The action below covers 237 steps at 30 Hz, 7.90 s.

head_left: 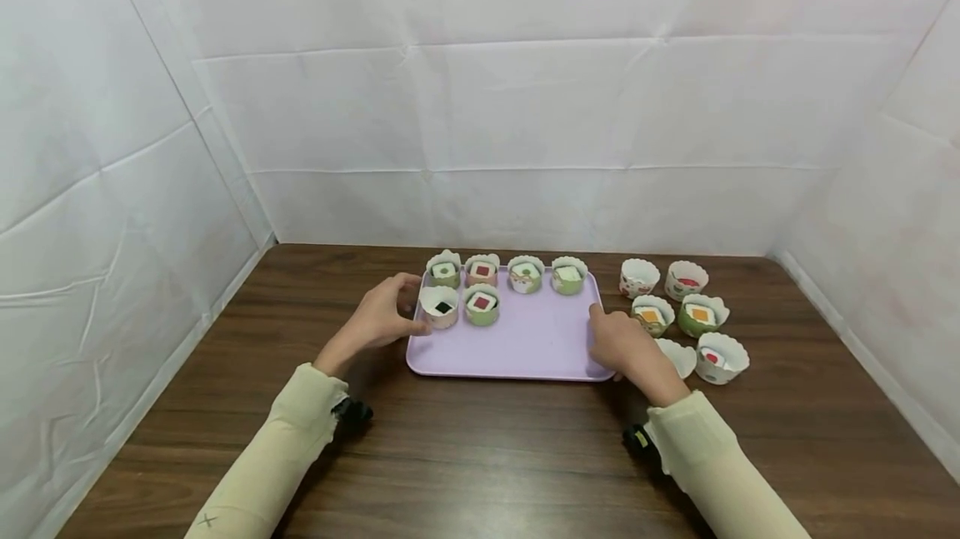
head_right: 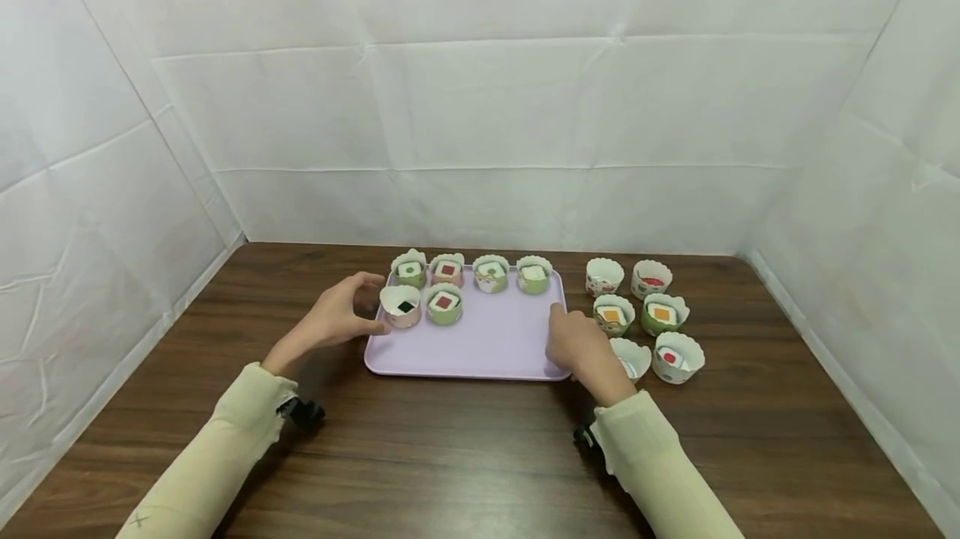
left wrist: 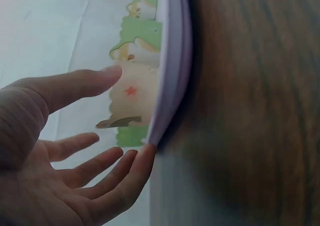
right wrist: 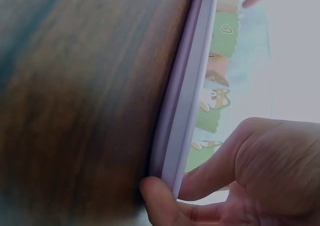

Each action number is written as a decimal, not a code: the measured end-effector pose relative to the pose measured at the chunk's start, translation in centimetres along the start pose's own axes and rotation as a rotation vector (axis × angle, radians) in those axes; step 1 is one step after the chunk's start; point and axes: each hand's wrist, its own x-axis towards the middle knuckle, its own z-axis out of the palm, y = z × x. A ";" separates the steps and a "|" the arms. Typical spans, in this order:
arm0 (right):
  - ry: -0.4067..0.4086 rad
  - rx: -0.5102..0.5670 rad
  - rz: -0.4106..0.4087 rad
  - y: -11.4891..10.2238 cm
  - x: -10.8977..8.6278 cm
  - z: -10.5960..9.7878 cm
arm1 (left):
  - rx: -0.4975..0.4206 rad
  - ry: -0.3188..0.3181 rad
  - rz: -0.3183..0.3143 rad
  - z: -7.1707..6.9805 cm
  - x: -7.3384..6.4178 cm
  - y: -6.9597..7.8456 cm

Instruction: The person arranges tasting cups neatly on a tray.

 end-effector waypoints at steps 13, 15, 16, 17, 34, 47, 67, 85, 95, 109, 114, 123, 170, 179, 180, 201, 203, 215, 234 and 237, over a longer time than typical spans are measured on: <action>-0.044 0.080 0.001 0.2 -0.1 -0.8 | -0.132 -0.063 -0.126 1.3 0.3 -0.8; -0.047 0.089 0.000 0.3 -0.2 -1.0 | -0.149 -0.081 -0.137 1.4 0.3 -1.0; -0.046 0.088 -0.001 0.3 -0.3 -1.1 | -0.156 -0.092 -0.139 1.4 0.3 -1.0; -0.045 0.085 -0.005 0.3 -0.4 -1.1 | -0.164 -0.104 -0.142 1.5 0.3 -1.0; 0.070 0.093 -0.088 0.9 -2.0 -4.9 | -0.210 -0.190 -0.157 1.4 0.1 -1.0; 0.162 0.201 -0.082 6.3 -4.7 -9.9 | -0.195 -0.216 -0.143 1.2 0.2 -1.2; 0.138 0.091 -0.153 14.4 -6.5 -9.1 | -0.194 -0.231 -0.140 1.0 0.3 -1.4; -0.084 0.333 -0.222 18.5 -7.0 -8.2 | -0.208 -0.250 -0.125 0.8 0.0 -1.0; -0.121 0.331 -0.255 18.8 -6.6 -7.5 | -0.207 -0.244 -0.148 1.1 0.3 -1.3; -0.193 0.395 -0.237 19.5 -5.8 -6.8 | -0.200 -0.236 -0.142 1.1 0.3 -1.4; -0.184 0.381 -0.261 19.8 -5.7 -6.5 | -0.198 -0.239 -0.145 1.1 0.3 -1.4; -0.152 0.323 -0.267 19.9 -5.7 -6.6 | -0.199 -0.239 -0.153 1.1 0.3 -1.3; 0.029 0.351 -0.324 13.7 -6.9 -9.0 | -0.193 -0.229 -0.132 1.1 0.3 -1.4; 0.043 0.309 -0.369 11.0 -4.9 -8.3 | -0.184 -0.230 -0.135 1.2 0.3 -1.3; 0.048 0.316 -0.377 10.7 -4.6 -8.2 | -0.186 -0.228 -0.135 1.1 0.3 -1.3; 0.075 0.321 -0.448 2.7 0.2 -6.0 | -0.169 -0.221 -0.145 1.1 0.3 -1.2; 0.084 0.309 -0.445 2.0 0.7 -5.7 | -0.164 -0.222 -0.140 1.2 0.3 -1.1; 0.178 0.303 -0.351 -2.1 2.8 -3.7 | -0.158 -0.209 -0.142 1.2 0.2 -1.1; 0.161 0.280 -0.253 -4.6 4.5 -0.6 | -0.158 -0.216 -0.137 1.2 0.2 -1.1; 0.155 0.292 -0.246 -4.6 4.5 -0.3 | -0.166 -0.214 -0.143 1.3 0.1 -1.0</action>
